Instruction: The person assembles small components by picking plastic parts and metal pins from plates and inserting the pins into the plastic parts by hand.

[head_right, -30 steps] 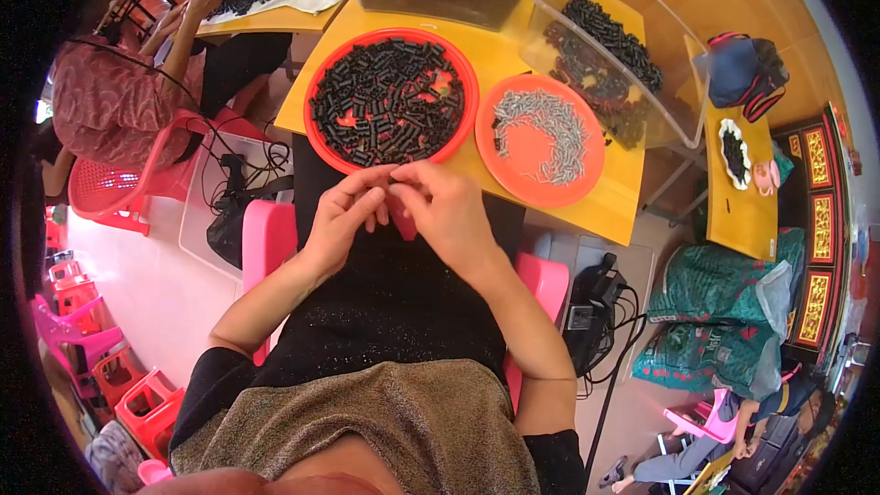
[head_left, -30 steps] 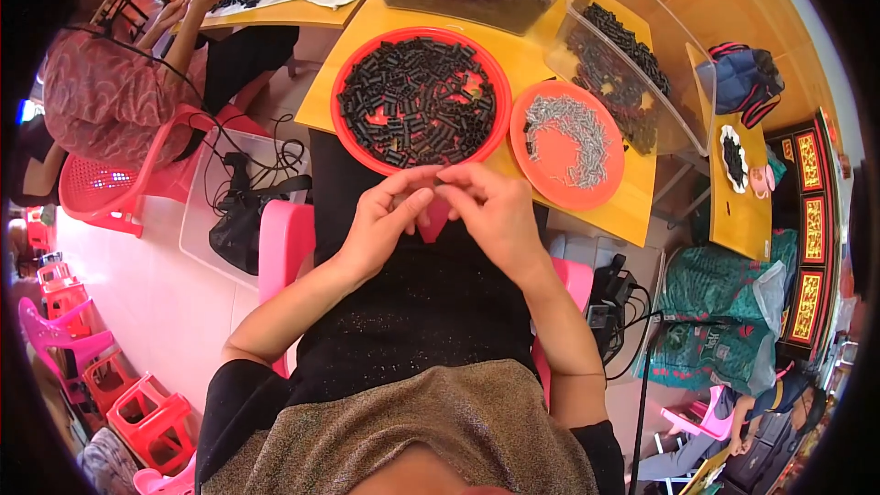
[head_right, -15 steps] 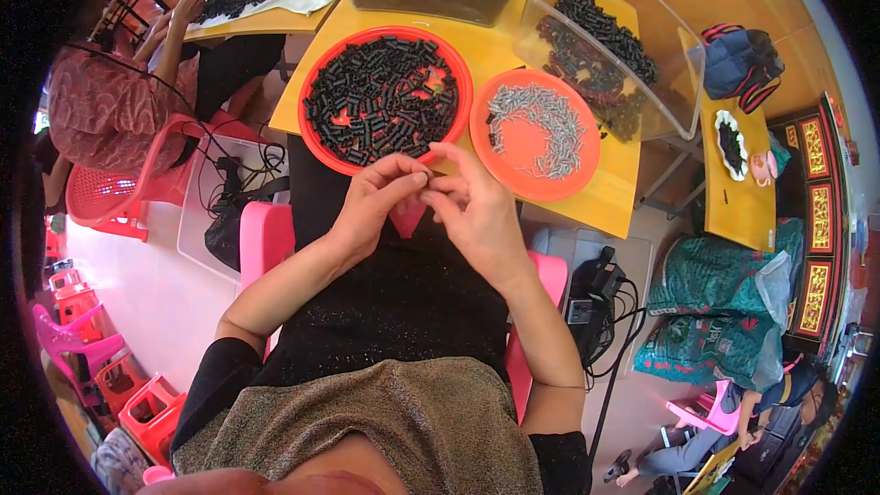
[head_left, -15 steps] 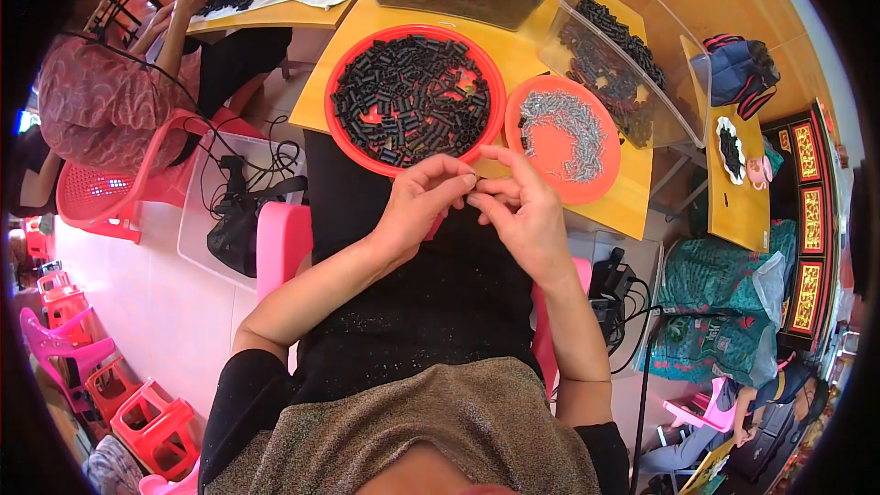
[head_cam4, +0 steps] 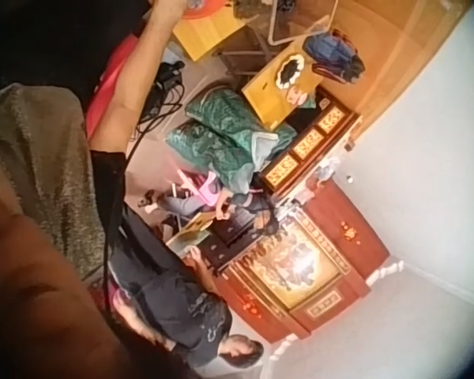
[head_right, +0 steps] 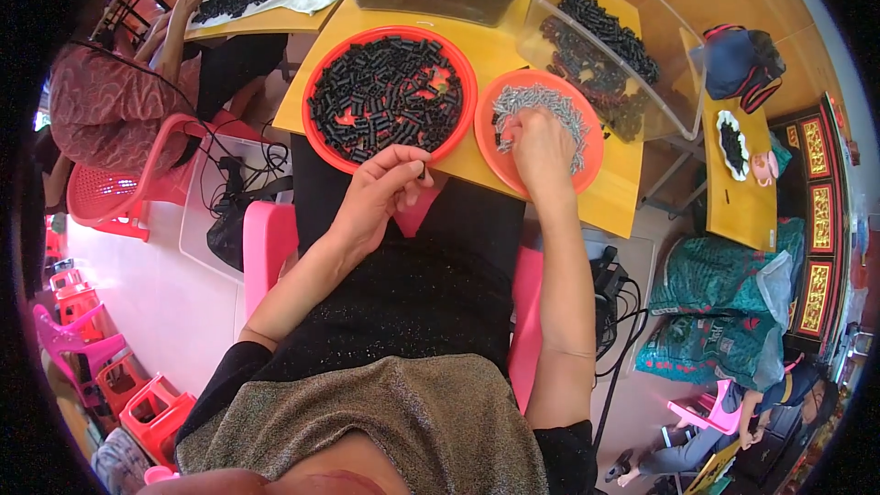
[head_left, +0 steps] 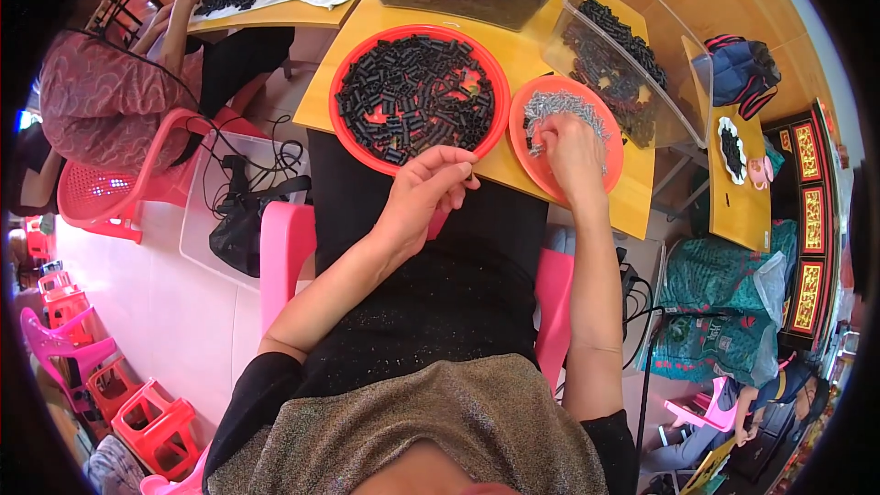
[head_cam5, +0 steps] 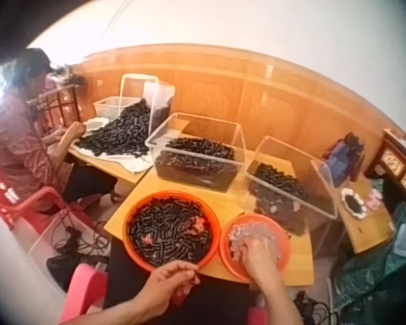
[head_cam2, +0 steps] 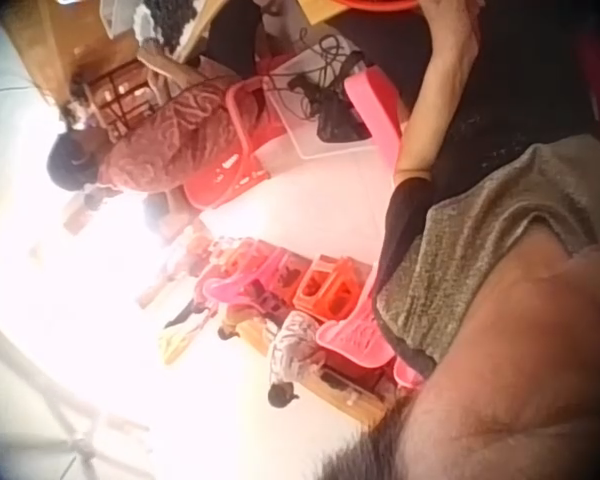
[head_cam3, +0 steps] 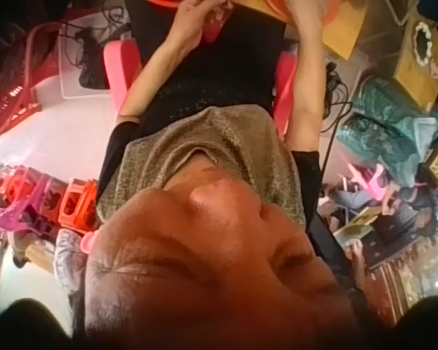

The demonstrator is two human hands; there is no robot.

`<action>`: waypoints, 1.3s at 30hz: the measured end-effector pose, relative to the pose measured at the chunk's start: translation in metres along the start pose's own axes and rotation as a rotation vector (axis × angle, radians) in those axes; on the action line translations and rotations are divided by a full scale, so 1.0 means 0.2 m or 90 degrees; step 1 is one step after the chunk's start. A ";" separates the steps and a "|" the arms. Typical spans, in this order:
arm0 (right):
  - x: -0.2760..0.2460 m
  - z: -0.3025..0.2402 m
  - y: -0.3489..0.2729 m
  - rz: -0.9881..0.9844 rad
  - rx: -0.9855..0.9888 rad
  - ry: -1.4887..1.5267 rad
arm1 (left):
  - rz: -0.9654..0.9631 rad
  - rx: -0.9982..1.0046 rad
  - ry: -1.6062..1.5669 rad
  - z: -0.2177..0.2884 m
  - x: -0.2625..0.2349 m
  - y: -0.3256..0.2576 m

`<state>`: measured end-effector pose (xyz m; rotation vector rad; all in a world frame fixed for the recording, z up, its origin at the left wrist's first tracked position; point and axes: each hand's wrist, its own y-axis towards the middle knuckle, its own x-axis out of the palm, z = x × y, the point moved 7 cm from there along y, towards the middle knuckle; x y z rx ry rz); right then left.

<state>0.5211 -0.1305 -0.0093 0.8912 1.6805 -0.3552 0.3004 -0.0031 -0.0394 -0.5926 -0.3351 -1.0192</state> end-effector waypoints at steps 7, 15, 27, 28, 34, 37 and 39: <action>-0.05 0.04 -0.05 0.010 0.010 0.059 | -0.014 0.002 0.000 -0.03 0.00 0.01; -0.03 -0.03 -0.03 0.003 -0.079 0.060 | -0.011 -0.005 -0.008 -0.04 0.01 0.02; -0.02 -0.01 -0.03 -0.014 -0.106 0.011 | -0.035 -0.041 -0.058 -0.03 0.01 0.01; -0.02 -0.03 -0.03 -0.008 -0.106 0.048 | -0.035 -0.045 -0.052 -0.03 0.00 0.01; -0.13 -0.15 -0.18 -0.016 0.068 0.401 | -0.048 -0.028 -0.092 -0.03 -0.01 0.04; -0.10 -0.21 -0.27 -0.059 0.121 0.525 | -0.029 -0.020 -0.093 -0.02 0.00 0.03; -0.10 -0.24 -0.29 -0.070 0.125 0.624 | -0.034 -0.012 -0.064 -0.02 -0.01 0.03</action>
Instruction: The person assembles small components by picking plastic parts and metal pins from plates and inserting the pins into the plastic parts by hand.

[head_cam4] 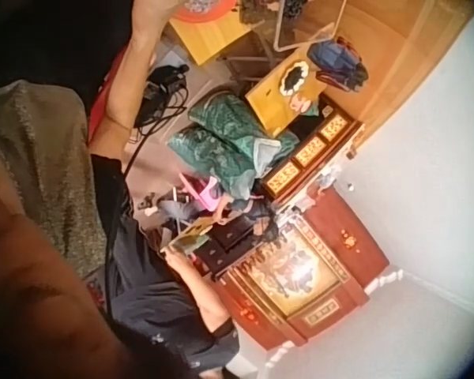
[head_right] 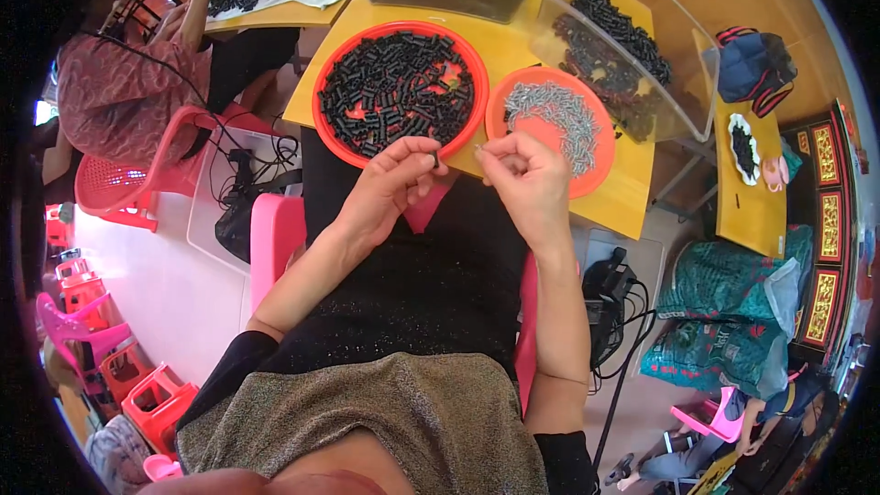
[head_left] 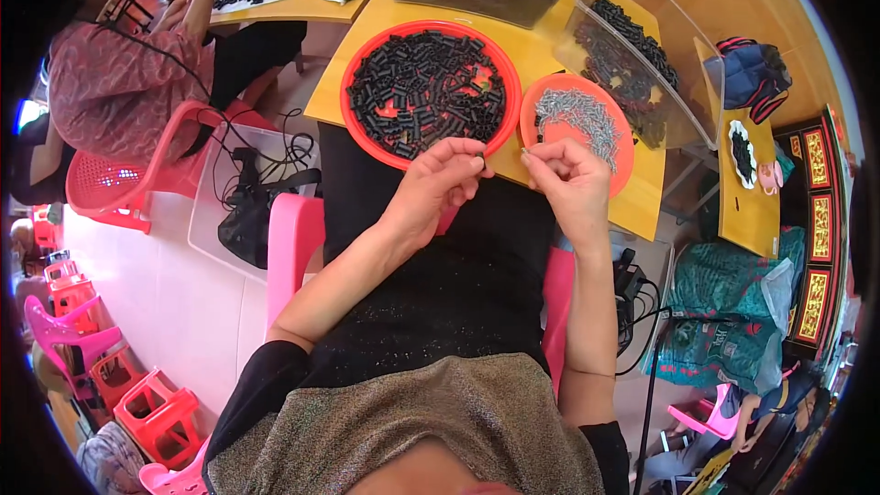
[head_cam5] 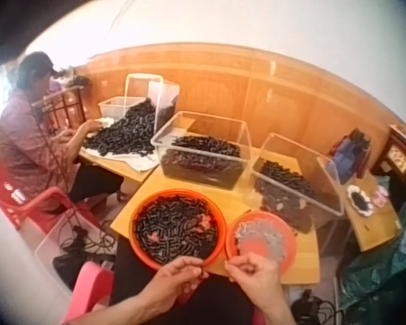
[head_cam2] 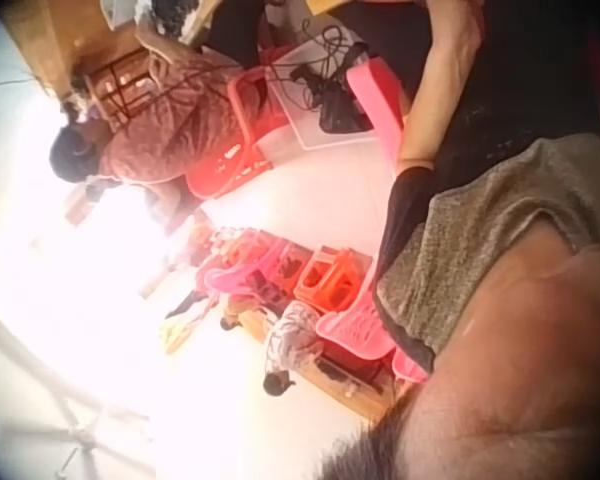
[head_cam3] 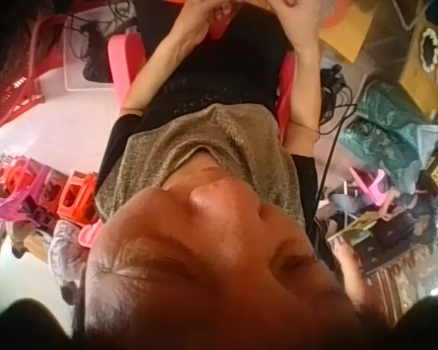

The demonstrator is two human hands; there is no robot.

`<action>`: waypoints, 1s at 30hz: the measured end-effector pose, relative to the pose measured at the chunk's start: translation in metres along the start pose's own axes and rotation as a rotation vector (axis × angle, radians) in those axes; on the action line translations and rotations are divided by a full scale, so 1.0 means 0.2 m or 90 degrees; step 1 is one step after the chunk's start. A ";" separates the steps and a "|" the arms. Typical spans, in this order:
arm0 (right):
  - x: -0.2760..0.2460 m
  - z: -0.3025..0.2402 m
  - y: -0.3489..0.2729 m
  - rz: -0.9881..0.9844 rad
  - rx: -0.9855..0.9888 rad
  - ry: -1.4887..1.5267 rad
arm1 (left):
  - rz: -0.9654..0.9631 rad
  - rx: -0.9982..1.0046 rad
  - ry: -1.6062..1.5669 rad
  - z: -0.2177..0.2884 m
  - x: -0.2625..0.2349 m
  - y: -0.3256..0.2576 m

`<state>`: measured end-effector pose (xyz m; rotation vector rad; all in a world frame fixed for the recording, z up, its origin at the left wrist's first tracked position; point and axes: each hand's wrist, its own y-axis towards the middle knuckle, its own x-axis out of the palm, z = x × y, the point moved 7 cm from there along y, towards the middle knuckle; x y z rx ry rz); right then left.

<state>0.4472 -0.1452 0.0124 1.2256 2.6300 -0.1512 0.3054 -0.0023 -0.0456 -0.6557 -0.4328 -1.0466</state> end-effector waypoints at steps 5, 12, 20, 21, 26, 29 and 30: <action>0.05 -0.07 -0.03 -0.064 -0.003 0.176 | -0.009 0.042 0.074 0.06 0.07 -0.05; 0.07 -0.05 -0.04 -0.125 0.056 0.253 | -0.059 0.114 0.192 0.09 0.16 -0.02; -0.11 -0.03 0.01 -0.112 0.092 0.301 | -0.153 0.291 0.472 0.14 0.34 0.13; -0.14 0.00 0.02 -0.100 0.114 0.275 | -0.145 0.300 0.441 0.12 0.36 0.17; -0.27 0.11 0.06 -0.095 0.110 0.225 | -0.142 0.247 0.315 0.00 0.48 0.32; -0.31 0.13 0.08 -0.095 0.063 0.198 | -0.136 0.279 0.317 -0.04 0.54 0.39; -0.33 0.14 0.09 -0.082 0.042 0.190 | -0.138 0.279 0.318 -0.06 0.55 0.41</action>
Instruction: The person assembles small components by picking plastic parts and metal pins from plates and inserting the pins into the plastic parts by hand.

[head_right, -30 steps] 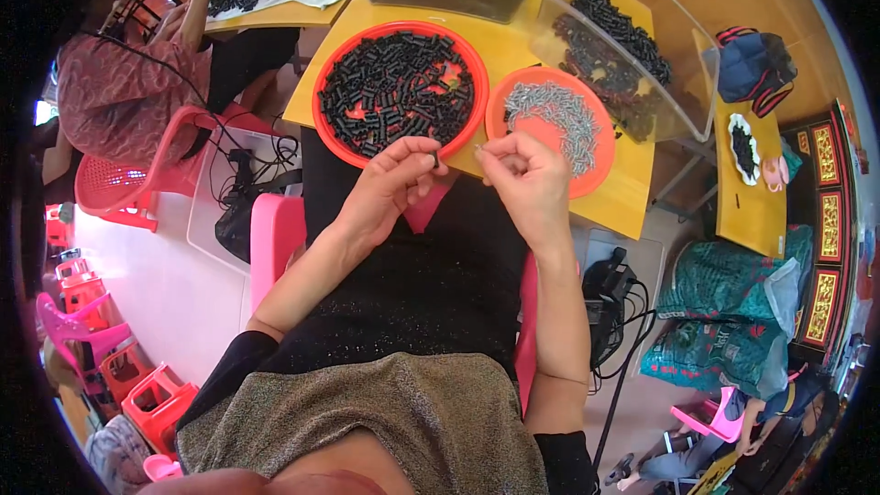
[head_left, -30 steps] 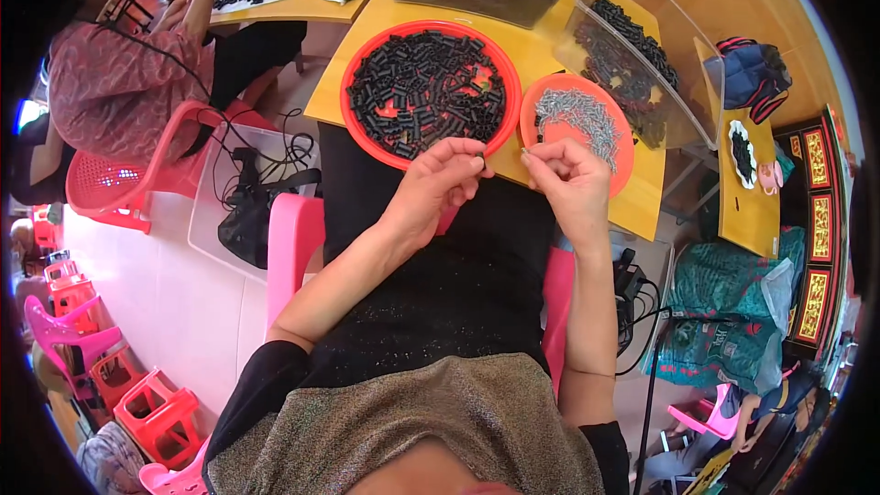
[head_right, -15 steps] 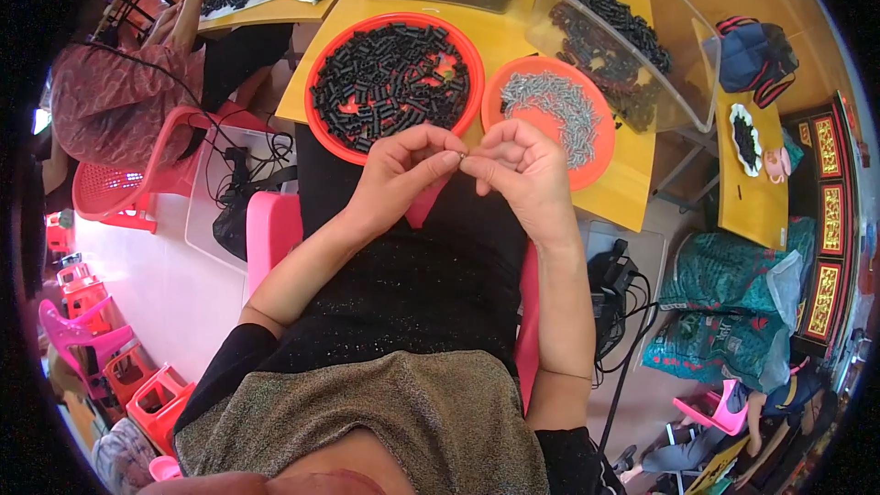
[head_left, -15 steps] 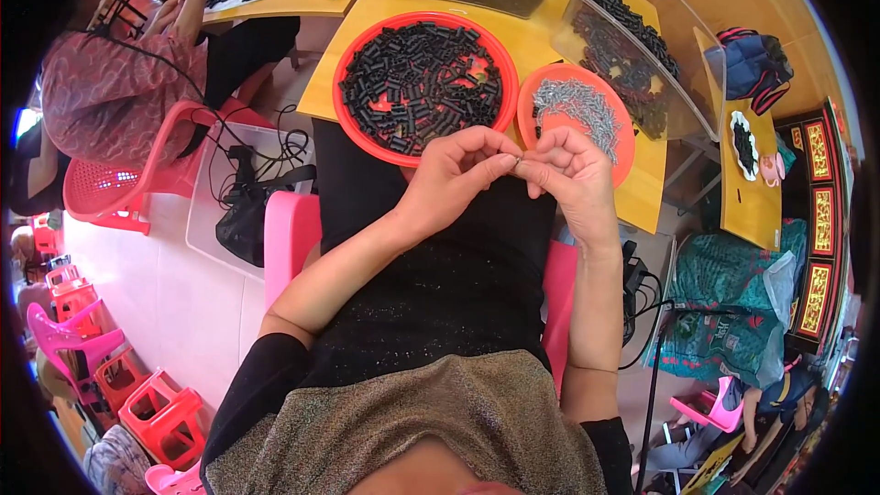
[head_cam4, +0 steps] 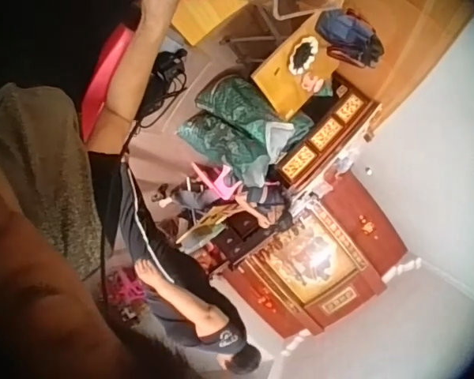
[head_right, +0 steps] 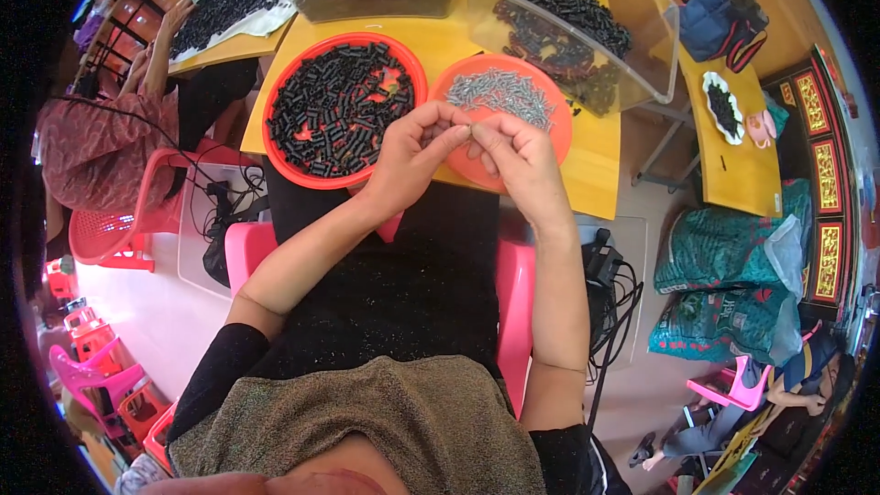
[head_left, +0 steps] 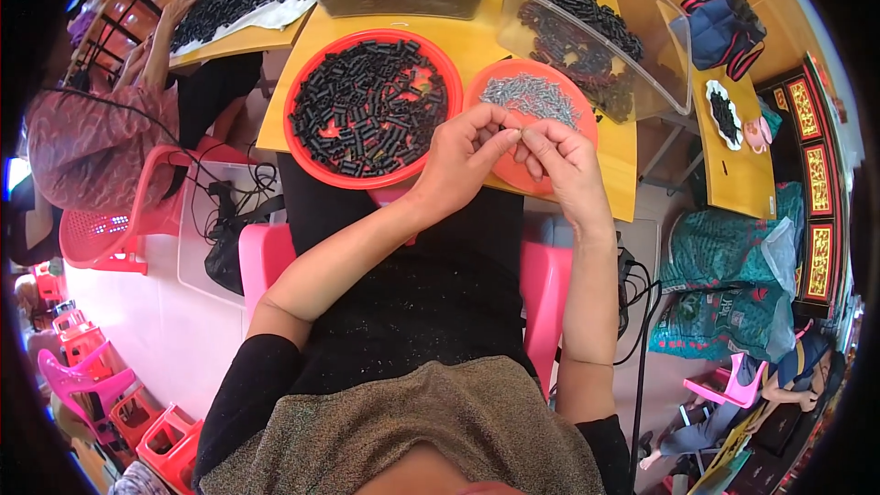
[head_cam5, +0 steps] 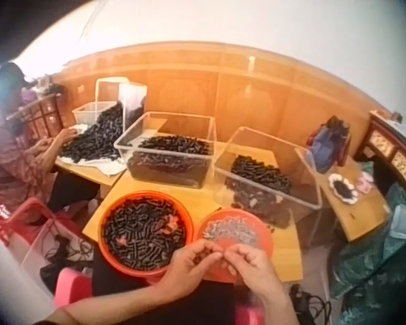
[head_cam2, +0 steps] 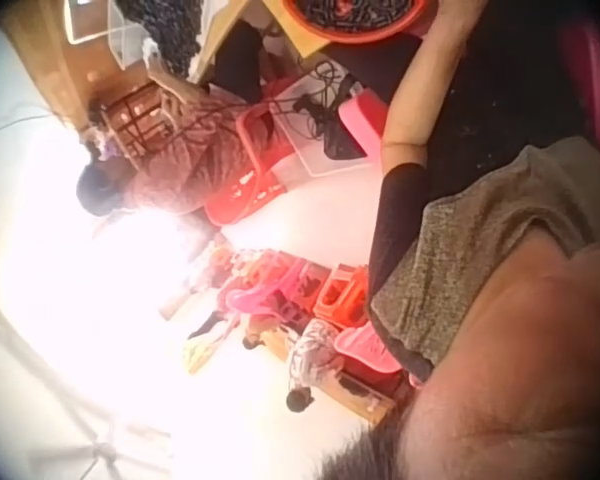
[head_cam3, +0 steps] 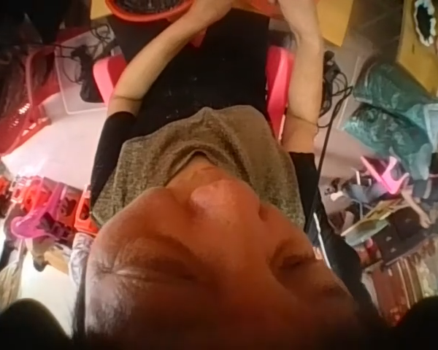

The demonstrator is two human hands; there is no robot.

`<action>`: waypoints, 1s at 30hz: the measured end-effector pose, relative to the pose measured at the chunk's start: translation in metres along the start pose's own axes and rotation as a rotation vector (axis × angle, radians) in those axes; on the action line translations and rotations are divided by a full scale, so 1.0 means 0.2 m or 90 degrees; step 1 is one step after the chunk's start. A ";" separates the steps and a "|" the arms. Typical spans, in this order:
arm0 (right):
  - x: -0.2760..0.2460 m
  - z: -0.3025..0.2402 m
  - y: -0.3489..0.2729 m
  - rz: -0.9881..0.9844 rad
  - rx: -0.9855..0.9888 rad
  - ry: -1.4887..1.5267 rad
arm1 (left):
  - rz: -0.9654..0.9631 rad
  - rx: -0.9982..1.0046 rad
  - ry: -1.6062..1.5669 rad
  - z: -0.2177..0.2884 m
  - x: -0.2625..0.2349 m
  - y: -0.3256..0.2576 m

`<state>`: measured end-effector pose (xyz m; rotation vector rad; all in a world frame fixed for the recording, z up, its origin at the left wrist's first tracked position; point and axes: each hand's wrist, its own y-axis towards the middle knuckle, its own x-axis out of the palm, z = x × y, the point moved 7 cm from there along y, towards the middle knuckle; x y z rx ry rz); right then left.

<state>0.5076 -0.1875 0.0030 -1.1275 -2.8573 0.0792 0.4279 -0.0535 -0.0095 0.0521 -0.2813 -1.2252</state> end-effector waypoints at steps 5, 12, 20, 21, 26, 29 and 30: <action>-0.06 0.02 0.03 0.040 -0.015 0.022 | 0.027 0.043 0.113 0.00 0.05 0.09; -0.09 -0.11 -0.03 0.269 -0.281 -0.466 | 0.039 -0.039 0.027 -0.13 0.11 0.20; -0.11 -0.18 -0.05 0.298 -0.294 -0.555 | 0.037 -0.310 -0.202 -0.21 0.06 0.13; -0.09 -0.19 -0.04 0.258 -0.256 -0.489 | 0.039 -0.309 -0.203 -0.20 0.05 0.11; 0.08 -0.28 -0.05 0.202 -0.305 -0.405 | 0.039 -0.339 -0.274 -0.11 0.01 0.00; 0.15 -0.29 -0.05 0.193 -0.307 -0.385 | 0.025 -0.316 -0.301 -0.05 -0.06 -0.04; 0.17 -0.31 -0.05 0.185 -0.315 -0.377 | 0.028 -0.314 -0.302 -0.03 -0.07 -0.06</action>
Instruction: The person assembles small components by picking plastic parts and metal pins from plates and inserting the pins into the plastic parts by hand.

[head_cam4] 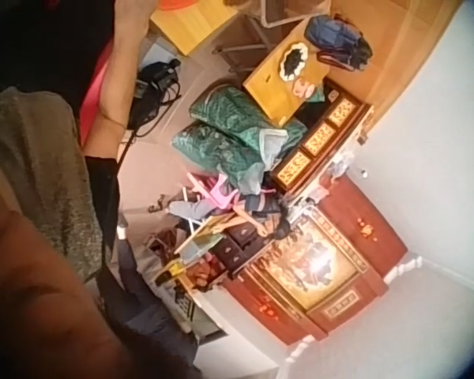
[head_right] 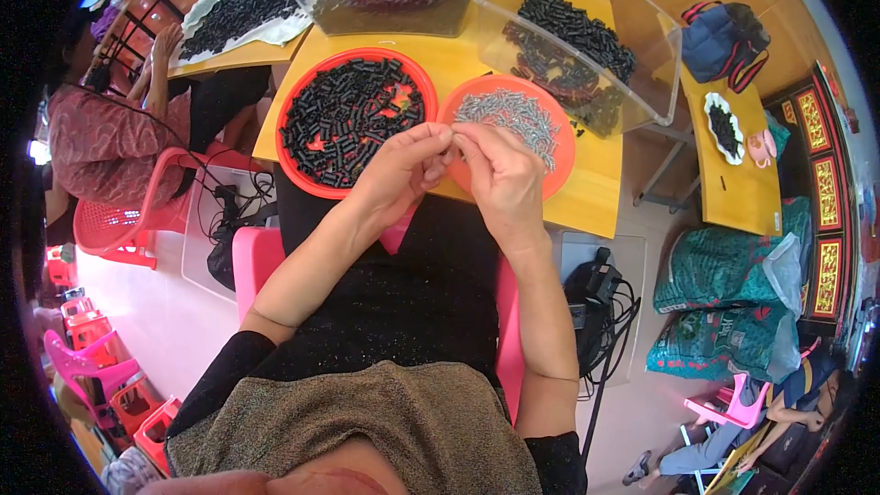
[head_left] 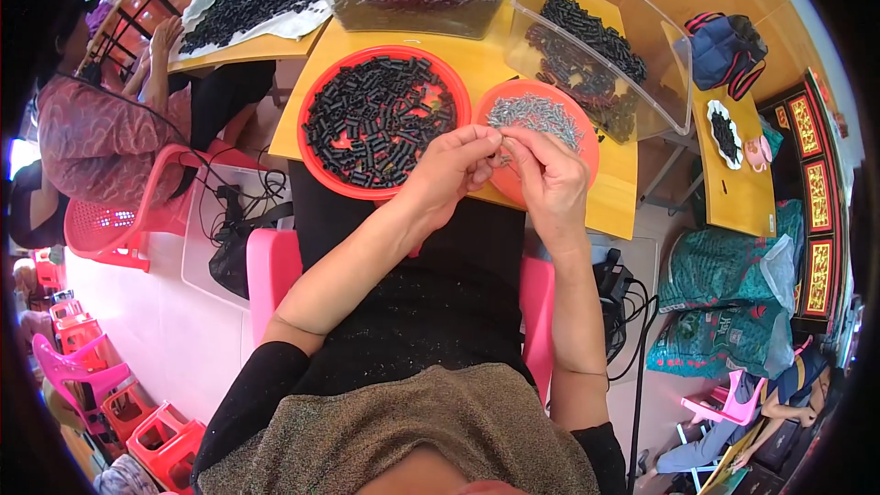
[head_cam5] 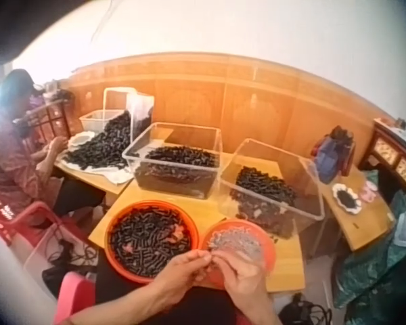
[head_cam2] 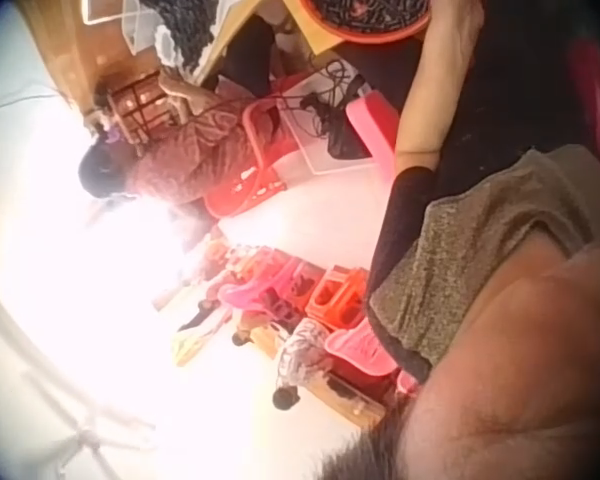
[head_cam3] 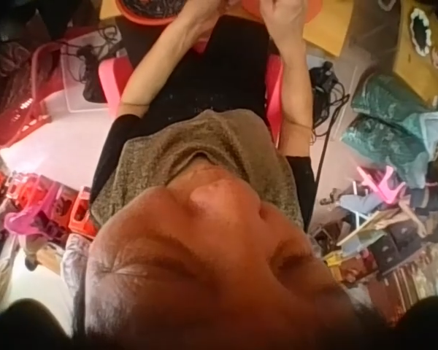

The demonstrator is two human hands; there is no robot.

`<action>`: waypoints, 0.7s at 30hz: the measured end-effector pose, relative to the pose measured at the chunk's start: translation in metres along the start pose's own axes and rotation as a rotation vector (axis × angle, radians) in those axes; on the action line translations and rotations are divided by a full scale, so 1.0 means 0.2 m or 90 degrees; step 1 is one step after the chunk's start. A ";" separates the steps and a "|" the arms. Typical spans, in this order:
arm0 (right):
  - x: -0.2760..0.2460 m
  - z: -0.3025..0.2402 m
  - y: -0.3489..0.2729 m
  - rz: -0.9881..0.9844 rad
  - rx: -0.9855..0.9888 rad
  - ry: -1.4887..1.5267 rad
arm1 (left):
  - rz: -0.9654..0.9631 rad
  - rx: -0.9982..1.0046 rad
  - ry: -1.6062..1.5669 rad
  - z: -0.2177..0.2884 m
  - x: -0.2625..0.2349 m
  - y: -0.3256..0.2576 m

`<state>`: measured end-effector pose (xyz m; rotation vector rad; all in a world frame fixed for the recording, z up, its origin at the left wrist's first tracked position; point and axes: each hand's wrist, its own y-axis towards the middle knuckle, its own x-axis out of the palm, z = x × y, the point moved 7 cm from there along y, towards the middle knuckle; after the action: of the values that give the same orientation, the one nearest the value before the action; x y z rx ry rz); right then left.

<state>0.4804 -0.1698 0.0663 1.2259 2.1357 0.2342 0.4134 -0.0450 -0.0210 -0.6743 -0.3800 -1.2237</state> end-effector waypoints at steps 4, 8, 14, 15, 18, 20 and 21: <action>0.07 -0.01 0.00 0.012 0.044 0.083 | 0.006 0.101 0.048 0.09 -0.04 -0.10; 0.14 -0.08 -0.02 -0.037 0.115 0.146 | 0.052 0.224 0.082 0.18 -0.09 -0.19; 0.17 -0.14 -0.04 -0.014 0.143 0.156 | 0.027 0.231 0.102 0.21 -0.10 -0.23; 0.17 -0.15 -0.04 -0.006 0.132 0.158 | 0.023 0.232 0.105 0.22 -0.10 -0.23; 0.19 -0.15 -0.04 -0.004 0.118 0.163 | 0.013 0.231 0.109 0.23 -0.09 -0.24; 0.21 -0.13 -0.06 -0.004 0.114 0.169 | 0.018 0.239 0.132 0.24 -0.07 -0.26; 0.21 -0.11 -0.06 -0.003 0.111 0.165 | 0.023 0.246 0.155 0.24 -0.07 -0.27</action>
<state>0.4431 -0.1384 0.0594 1.3511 2.4233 0.2180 0.3631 -0.0132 0.0212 -0.1972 -0.3837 -1.1404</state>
